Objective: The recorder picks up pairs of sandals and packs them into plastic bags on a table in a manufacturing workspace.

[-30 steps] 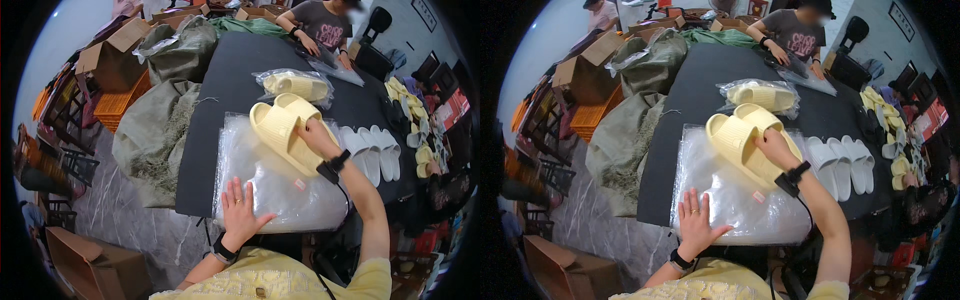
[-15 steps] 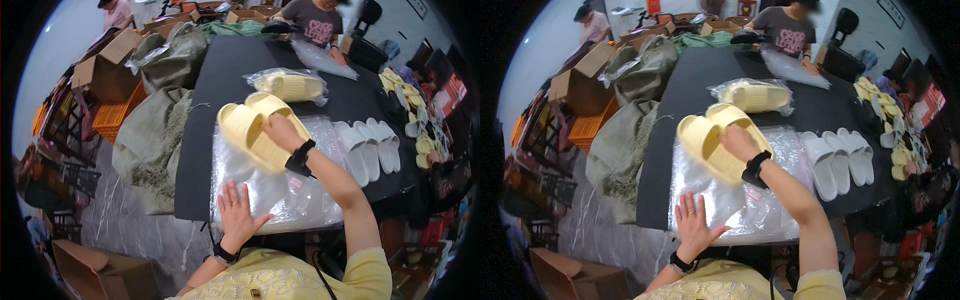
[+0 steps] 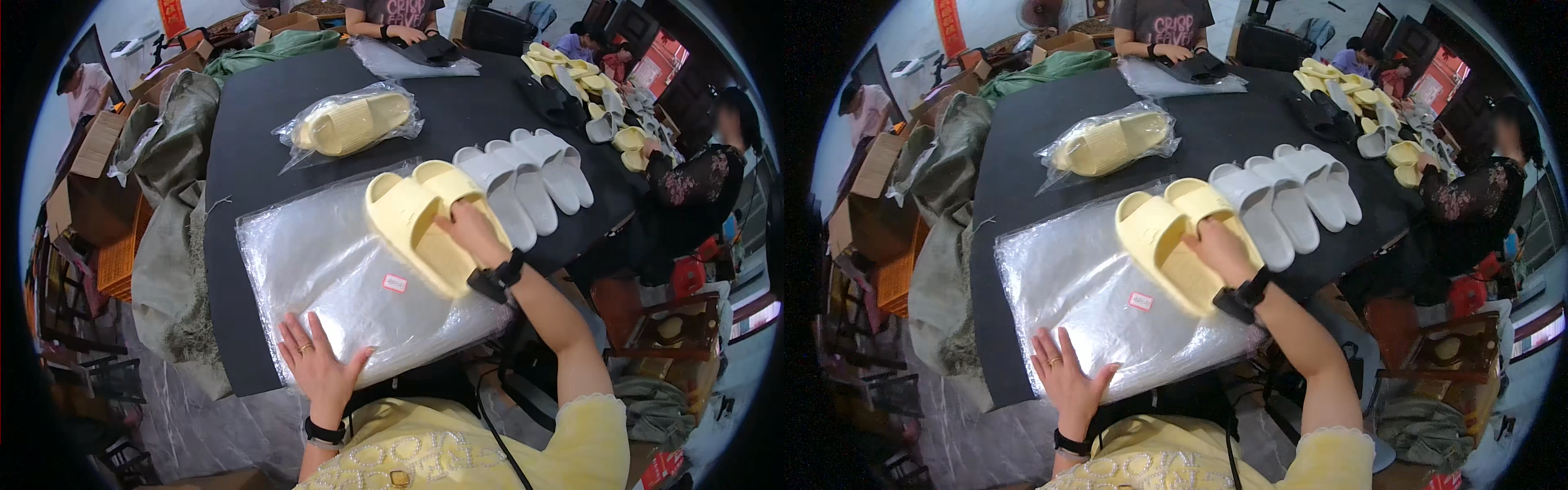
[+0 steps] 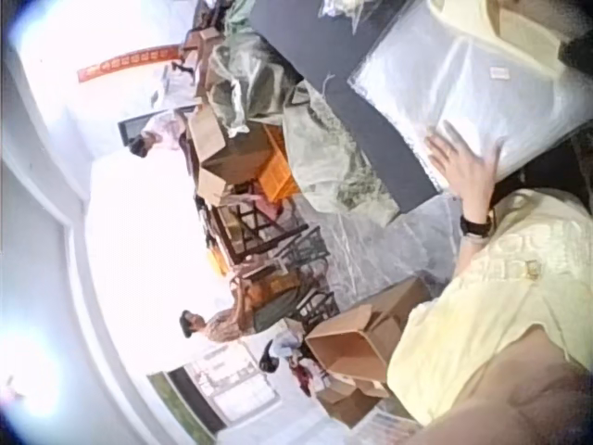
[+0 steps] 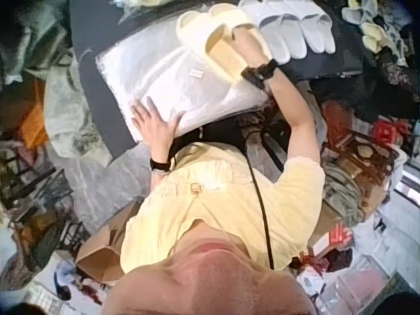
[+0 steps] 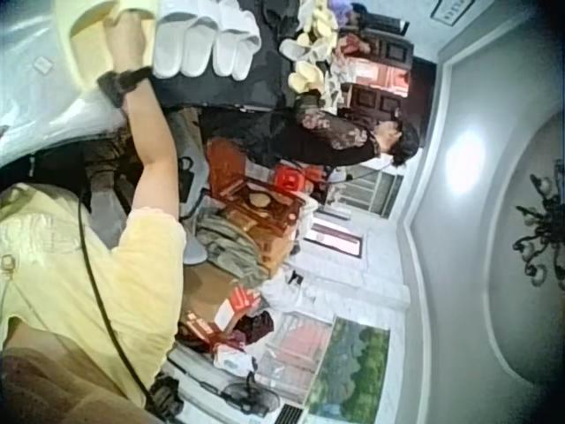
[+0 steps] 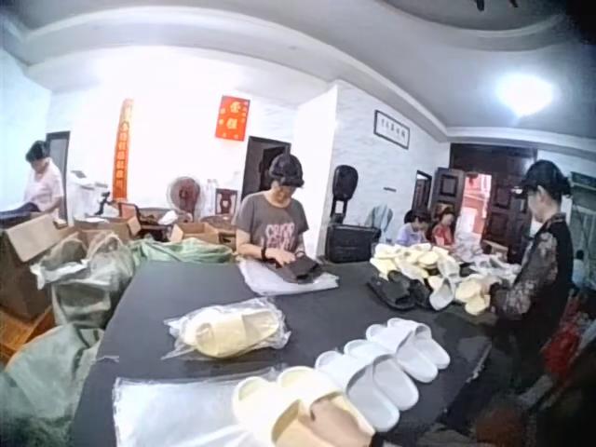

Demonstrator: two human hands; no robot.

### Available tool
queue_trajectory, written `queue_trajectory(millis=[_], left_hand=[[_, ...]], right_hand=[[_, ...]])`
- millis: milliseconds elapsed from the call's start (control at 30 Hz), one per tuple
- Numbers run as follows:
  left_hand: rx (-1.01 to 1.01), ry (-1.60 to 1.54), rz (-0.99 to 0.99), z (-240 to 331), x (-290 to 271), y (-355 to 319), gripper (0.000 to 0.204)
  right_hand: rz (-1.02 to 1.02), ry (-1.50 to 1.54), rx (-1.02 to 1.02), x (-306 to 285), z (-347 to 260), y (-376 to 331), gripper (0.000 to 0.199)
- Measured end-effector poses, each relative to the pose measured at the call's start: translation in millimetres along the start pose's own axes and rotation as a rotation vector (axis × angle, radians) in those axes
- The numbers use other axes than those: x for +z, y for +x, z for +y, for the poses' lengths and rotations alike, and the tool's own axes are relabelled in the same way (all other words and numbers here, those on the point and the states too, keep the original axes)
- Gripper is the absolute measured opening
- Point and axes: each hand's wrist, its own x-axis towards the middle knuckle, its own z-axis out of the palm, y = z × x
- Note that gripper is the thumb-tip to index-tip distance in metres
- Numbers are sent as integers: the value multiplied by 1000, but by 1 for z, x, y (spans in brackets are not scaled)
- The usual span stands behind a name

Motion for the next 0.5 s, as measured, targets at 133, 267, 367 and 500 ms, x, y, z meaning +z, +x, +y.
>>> queue_trajectory(millis=[133, 267, 367, 500], left_hand=[[-11, -11, 27, -1, 2, -1, 102], [-17, -49, 81, -1, 3, -2, 102], [-4, -97, 55, -8, 3, -5, 105], [-13, -127, 40, -16, 0, -11, 103]], right_hand=[[100, -24, 5, 6, 40, 36, 38], [237, 141, 70, -8, 66, 52, 33], [441, 310, -202, -53, 12, 19, 23], [663, 276, -511, -102, -38, -52, 22]])
